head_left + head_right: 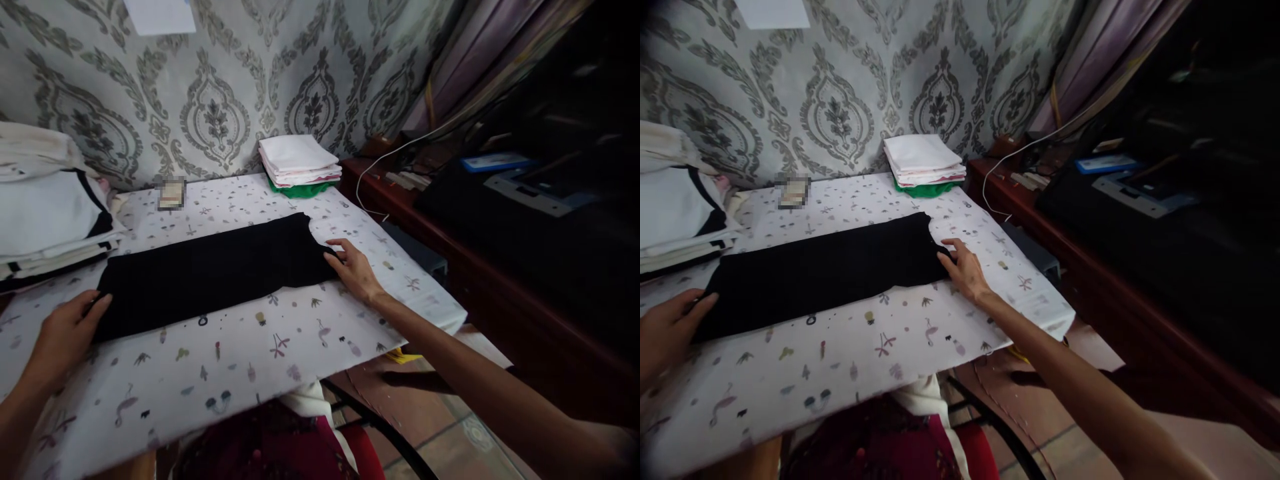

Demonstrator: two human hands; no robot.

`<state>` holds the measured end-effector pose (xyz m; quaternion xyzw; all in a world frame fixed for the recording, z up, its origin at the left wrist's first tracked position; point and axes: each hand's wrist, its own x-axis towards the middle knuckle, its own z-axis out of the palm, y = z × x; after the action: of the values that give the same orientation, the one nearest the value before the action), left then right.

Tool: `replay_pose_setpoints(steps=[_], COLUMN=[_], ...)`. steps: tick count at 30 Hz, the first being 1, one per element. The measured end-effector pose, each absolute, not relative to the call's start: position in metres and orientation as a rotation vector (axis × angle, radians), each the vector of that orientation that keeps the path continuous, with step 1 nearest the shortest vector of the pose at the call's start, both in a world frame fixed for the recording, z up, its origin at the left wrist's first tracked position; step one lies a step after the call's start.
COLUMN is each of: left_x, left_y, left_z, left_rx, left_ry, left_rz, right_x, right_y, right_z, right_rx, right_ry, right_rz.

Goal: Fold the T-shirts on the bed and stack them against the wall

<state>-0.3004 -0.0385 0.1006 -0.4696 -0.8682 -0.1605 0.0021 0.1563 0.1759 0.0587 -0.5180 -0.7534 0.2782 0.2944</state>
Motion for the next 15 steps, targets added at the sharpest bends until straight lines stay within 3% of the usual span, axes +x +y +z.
replay_pose_setpoints(steps=[15], left_x=[-0.301], left_y=[-0.051], left_z=[0.098], left_rx=[-1.457], left_ry=[-2.812], left_rz=[-0.029], right_x=[0.172], right_y=[0.176], right_z=[0.051], right_rx=[-1.296], right_ry=[-2.325], right_rz=[0.203])
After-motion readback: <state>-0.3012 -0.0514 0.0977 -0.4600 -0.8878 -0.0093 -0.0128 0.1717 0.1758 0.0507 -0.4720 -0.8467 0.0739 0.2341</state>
